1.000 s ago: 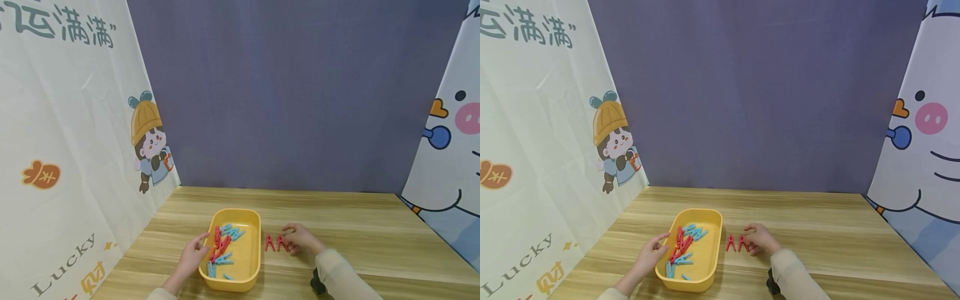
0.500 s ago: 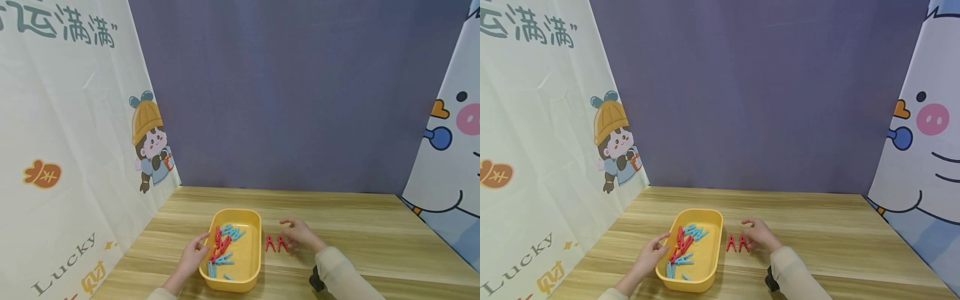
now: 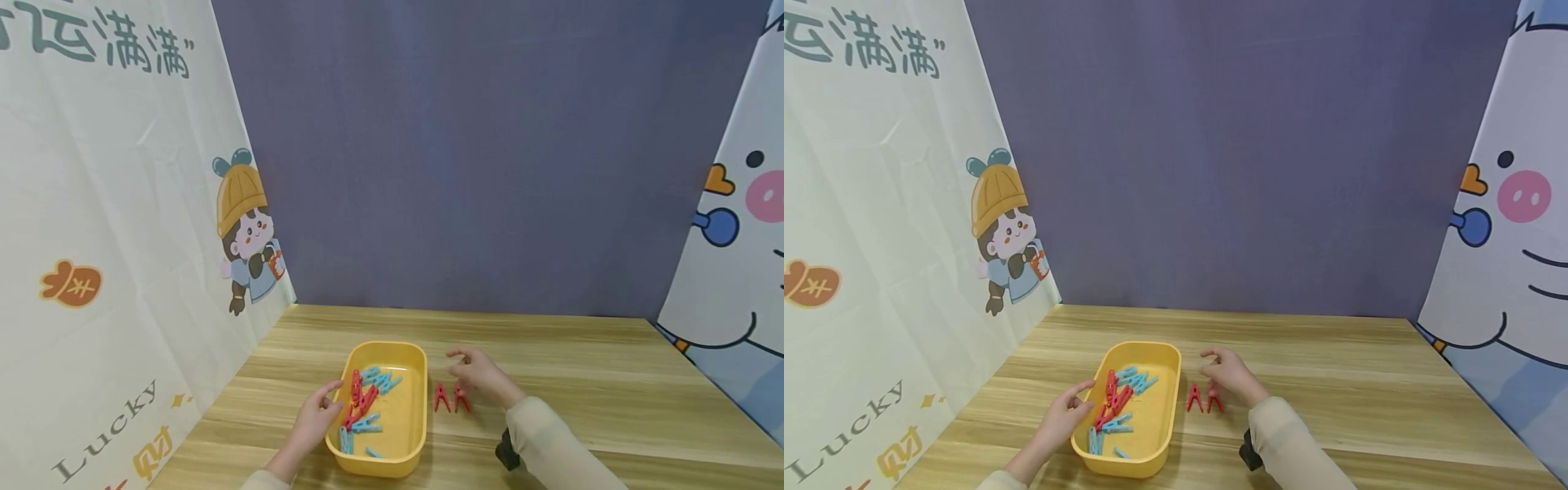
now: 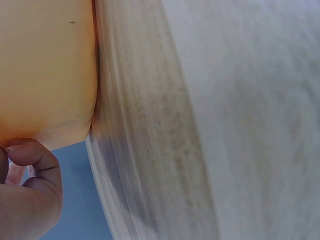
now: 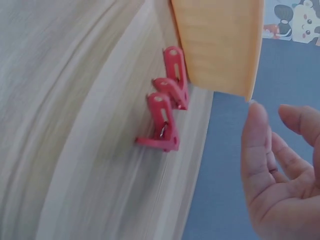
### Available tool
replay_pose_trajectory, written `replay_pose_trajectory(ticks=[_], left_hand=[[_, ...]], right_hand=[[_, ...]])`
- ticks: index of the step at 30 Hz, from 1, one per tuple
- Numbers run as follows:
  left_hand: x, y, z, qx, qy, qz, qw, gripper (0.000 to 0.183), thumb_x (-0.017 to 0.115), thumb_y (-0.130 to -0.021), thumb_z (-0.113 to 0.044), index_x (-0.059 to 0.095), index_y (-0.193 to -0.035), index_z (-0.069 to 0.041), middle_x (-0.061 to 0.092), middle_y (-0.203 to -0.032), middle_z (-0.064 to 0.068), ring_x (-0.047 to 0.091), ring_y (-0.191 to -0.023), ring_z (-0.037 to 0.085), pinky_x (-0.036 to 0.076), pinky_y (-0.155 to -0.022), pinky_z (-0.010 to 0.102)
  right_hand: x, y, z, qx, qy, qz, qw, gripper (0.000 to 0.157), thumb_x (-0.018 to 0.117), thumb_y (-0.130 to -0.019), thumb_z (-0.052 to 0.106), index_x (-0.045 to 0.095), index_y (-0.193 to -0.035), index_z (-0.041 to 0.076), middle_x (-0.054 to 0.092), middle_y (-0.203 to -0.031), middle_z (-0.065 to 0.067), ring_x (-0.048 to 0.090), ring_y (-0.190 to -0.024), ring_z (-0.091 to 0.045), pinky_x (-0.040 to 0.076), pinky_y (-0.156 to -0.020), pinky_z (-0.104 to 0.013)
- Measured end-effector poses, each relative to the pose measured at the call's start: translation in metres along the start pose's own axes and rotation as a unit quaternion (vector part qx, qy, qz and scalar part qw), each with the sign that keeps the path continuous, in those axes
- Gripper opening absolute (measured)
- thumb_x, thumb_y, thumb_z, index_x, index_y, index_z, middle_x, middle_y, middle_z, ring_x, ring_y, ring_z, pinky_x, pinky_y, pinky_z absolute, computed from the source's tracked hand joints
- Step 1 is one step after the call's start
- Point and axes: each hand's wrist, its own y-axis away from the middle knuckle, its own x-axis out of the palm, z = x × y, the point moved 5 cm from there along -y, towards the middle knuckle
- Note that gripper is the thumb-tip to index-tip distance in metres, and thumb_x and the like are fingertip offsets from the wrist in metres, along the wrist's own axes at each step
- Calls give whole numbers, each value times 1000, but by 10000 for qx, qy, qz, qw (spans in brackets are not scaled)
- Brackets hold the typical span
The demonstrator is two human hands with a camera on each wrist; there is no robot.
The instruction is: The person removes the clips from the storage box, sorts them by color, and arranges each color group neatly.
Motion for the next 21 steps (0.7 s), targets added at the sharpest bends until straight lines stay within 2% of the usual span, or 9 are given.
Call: replay_pose_trajectory(ticks=[4, 9, 16, 21], left_hand=[[0, 0, 0, -1, 33, 0, 10000, 38, 59, -86, -4, 53, -123, 4, 45, -68, 2, 40, -53, 11, 34, -44, 21], [1, 1, -1, -24, 21, -7, 10000, 38, 59, -86, -4, 53, -123, 3, 45, -68, 2, 40, -53, 11, 34, -44, 21], [1, 0, 0, -8, 42, -16, 10000, 38, 60, -86, -5, 53, -122, 4, 44, -68, 2, 39, -52, 11, 33, -44, 21], [2, -1, 1, -48, 68, -6, 10000, 37, 58, -86, -4, 53, -123, 3, 44, -68, 2, 39, -53, 11, 33, -44, 20]], right_hand=[[4, -1, 6, -12, -34, 27, 10000, 41, 58, -87, 5, 47, -124, -7, 55, -86, -18, 58, -58, -22, 52, -58, -46], [8, -1, 14, -74, 7, 37, 10000, 40, 58, -87, 5, 47, -124, -7, 55, -81, -12, 58, -58, -24, 52, -57, -44], [17, -4, 22, -165, -144, 144, 9997, 40, 58, -86, 2, 47, -123, -9, 54, -81, -14, 60, -58, -26, 52, -57, -46], [22, -6, 25, -207, -40, 119, 9997, 39, 58, -86, 3, 49, -123, -6, 54, -81, -13, 60, -58, -26, 52, -58, -46]])
